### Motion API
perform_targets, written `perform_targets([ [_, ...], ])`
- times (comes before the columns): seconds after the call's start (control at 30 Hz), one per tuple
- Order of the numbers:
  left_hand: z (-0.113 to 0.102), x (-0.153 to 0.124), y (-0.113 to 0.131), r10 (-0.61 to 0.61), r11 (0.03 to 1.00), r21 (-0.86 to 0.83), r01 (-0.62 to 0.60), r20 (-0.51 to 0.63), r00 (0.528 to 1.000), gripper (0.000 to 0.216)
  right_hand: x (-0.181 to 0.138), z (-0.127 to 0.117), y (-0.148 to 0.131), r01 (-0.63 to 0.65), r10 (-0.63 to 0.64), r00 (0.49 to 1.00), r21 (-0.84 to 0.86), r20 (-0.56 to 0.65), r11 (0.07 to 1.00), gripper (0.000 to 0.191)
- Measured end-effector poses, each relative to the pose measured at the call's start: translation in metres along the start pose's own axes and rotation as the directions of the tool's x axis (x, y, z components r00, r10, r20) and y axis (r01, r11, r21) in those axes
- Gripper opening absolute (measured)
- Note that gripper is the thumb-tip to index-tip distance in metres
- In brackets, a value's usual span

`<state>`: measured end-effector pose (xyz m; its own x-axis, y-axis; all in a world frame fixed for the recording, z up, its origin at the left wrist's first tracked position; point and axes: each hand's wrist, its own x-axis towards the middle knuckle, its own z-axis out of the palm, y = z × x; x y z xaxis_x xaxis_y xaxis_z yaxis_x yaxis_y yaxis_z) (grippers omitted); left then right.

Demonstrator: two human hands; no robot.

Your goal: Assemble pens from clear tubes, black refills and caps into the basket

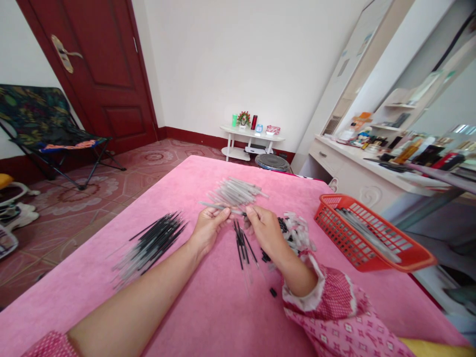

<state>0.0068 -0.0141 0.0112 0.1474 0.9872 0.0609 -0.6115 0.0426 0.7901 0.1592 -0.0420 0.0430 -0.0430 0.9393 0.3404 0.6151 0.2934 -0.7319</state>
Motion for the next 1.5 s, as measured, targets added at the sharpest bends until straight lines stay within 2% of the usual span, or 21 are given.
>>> perform_targets([
  [0.13, -0.0021, 0.0013, -0.0003, -0.004, 1.0, -0.007, 0.003, -0.038, 0.999, 0.025, 0.0004, 0.0022, -0.0007, 0.036, -0.036, 0.999, 0.001, 0.014, 0.999, 0.013],
  [0.3, -0.0036, 0.0016, -0.0017, -0.018, 1.0, -0.01, 0.018, -0.01, 1.0, 0.026, -0.0005, 0.0025, 0.0, 0.02, -0.018, 0.996, -0.016, 0.087, 1.0, 0.037],
  [0.47, -0.0037, 0.0015, -0.0019, -0.027, 1.0, -0.014, 0.027, -0.033, 0.999, 0.027, -0.0011, 0.002, -0.0019, 0.042, -0.042, 0.999, -0.015, 0.011, 0.999, 0.015],
  [0.6, -0.0024, 0.0004, -0.001, -0.023, 1.0, -0.007, 0.023, -0.001, 1.0, 0.023, -0.0016, 0.0005, -0.0055, 0.035, -0.032, 0.998, -0.05, 0.051, 0.998, 0.033],
  [0.67, -0.0021, 0.0002, -0.0007, -0.023, 1.0, -0.01, 0.023, -0.005, 1.0, 0.022, -0.0018, -0.0002, -0.0059, 0.048, -0.046, 0.998, -0.051, 0.05, 0.998, 0.033],
  [0.77, -0.0019, 0.0002, -0.0006, -0.022, 1.0, -0.022, 0.022, -0.014, 1.0, 0.023, -0.0022, -0.0005, -0.0048, 0.063, -0.063, 0.998, -0.055, 0.016, 0.996, 0.022],
  [0.93, -0.0021, 0.0001, -0.0013, -0.021, 1.0, -0.011, 0.022, 0.007, 1.0, 0.026, -0.0022, -0.0006, -0.0037, 0.033, -0.029, 0.998, -0.058, 0.055, 0.998, 0.041],
  [1.1, -0.0031, 0.0006, -0.0018, -0.027, 0.999, -0.019, 0.027, -0.026, 0.999, 0.026, -0.0006, -0.0003, -0.0037, 0.058, -0.058, 0.998, -0.05, -0.002, 0.997, 0.02],
  [1.27, -0.001, -0.0004, -0.0005, -0.029, 1.0, -0.007, 0.029, -0.005, 1.0, 0.027, -0.0008, -0.0006, -0.0041, 0.037, -0.035, 0.999, -0.072, 0.034, 0.997, 0.036],
  [1.43, -0.002, 0.0006, -0.0005, -0.03, 0.999, -0.017, 0.03, -0.034, 0.999, 0.028, -0.0007, -0.0002, -0.0029, 0.064, -0.065, 0.998, -0.065, -0.01, 0.996, 0.019],
  [1.5, -0.0022, 0.0006, -0.0007, -0.032, 0.999, -0.012, 0.031, -0.019, 0.999, 0.027, -0.001, -0.0007, -0.0029, 0.06, -0.059, 0.998, -0.077, 0.016, 0.995, 0.026],
])
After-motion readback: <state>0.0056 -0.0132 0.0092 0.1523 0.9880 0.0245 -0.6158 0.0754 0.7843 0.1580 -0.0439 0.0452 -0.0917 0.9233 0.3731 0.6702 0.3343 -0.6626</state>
